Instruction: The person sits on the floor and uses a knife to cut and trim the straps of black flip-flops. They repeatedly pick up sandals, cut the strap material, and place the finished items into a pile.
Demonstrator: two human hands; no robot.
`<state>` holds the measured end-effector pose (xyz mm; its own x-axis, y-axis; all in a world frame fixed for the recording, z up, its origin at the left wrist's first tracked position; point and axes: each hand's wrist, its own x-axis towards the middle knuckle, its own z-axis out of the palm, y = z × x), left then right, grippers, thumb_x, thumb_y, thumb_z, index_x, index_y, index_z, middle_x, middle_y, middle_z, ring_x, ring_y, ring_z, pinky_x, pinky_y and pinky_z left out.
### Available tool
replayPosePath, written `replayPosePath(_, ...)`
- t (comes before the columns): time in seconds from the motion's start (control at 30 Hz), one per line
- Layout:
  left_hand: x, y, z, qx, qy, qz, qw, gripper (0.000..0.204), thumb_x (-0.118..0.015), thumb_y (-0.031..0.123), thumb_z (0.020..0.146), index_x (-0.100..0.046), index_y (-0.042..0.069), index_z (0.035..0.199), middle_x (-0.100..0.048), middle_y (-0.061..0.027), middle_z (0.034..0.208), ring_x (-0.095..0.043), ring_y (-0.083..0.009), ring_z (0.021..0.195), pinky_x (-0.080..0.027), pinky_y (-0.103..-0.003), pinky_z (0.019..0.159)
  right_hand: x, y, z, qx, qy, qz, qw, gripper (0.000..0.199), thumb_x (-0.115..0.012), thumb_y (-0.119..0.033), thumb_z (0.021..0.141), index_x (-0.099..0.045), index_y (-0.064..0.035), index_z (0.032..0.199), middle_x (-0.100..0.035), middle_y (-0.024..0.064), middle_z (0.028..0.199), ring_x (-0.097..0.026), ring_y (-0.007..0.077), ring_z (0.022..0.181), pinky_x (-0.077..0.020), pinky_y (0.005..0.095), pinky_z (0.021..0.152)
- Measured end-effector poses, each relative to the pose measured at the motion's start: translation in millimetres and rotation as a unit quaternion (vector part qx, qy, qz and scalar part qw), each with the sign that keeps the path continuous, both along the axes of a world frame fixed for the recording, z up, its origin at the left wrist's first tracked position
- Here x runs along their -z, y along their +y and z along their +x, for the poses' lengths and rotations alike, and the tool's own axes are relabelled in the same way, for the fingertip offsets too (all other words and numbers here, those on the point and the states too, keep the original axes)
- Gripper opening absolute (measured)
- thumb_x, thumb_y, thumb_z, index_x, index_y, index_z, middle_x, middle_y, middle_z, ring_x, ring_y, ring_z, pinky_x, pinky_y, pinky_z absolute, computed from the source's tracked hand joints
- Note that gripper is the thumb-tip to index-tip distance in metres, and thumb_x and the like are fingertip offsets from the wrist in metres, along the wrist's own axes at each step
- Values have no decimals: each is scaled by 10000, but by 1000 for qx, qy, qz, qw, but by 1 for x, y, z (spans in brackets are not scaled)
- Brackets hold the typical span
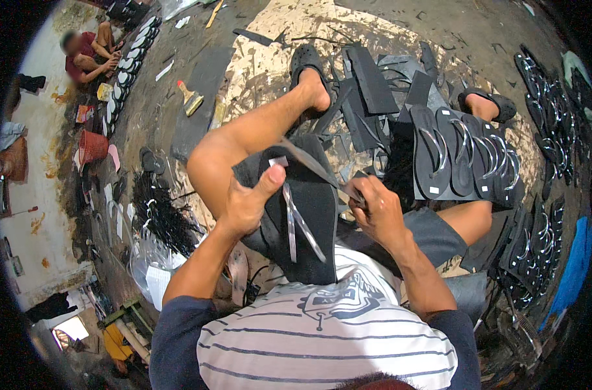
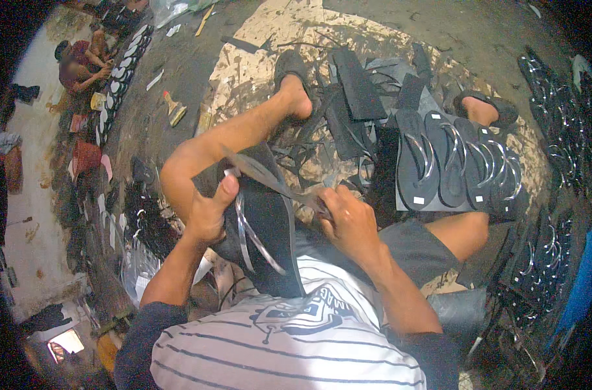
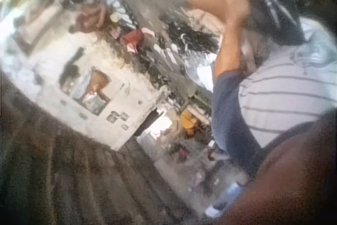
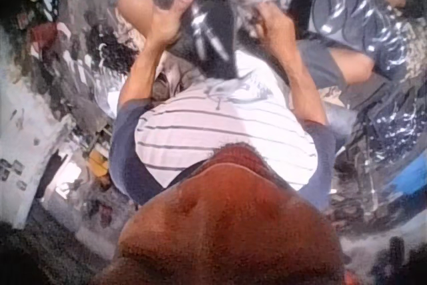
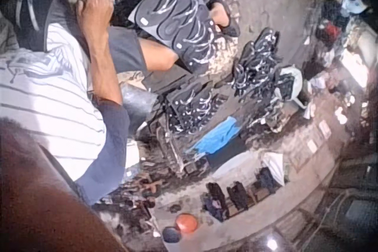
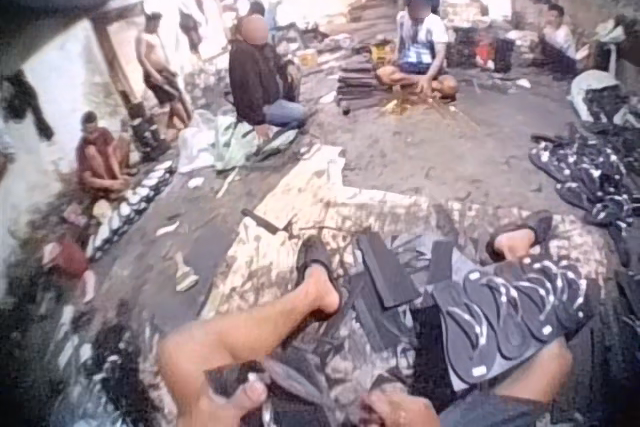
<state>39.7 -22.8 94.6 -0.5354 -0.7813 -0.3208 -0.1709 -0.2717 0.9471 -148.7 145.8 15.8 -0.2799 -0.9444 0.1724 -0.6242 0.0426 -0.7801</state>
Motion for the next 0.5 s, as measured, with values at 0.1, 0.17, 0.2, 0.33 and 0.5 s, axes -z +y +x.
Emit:
replayPosePath(0.1,-3,0,1,33,13,-32,999,291,-733,270,927,-687,35,1091,-676,8,1015,-599,-99,924,-488,-276,854,-30,-33,-18,-49,38,-5,998,443,-708,15,708,-560,-46,1121,-596,154,894,-630,371,790,-517,432,662)
replayPosePath(0.17,-14,-1,-5,83,19,-4,996,260,-721,237,936,-680,31,1089,-675,12,1001,-595,-98,914,-490,-277,841,-49,-50,-34,-104,59,2,993,445,-718,-31,728,-553,-58,1141,-606,158,899,-639,378,809,-524,450,672)
replayPosePath(0.2,-14,-3,-5,95,25,-8,995,254,-719,229,938,-679,28,1088,-676,11,1000,-596,-98,915,-491,-277,840,-58,-59,-42,-140,67,7,988,446,-727,-71,748,-551,-72,1157,-615,160,902,-647,380,819,-528,465,679)
replayPosePath(0.33,-27,-5,-9,171,5,-40,984,286,-736,226,922,-672,19,1109,-682,-4,996,-606,-103,920,-500,-283,843,-81,-91,-48,-212,73,3,975,360,-715,-136,792,-590,-70,1124,-654,174,894,-668,392,859,-540,492,706)
replayPosePath(0.5,-32,-12,-15,172,44,14,984,316,-721,274,929,-671,25,1117,-688,-10,987,-625,-113,916,-513,-292,836,-102,-116,-58,-190,-150,30,970,325,-723,-236,894,-642,-12,1116,-681,79,883,-651,187,803,-525,347,711)
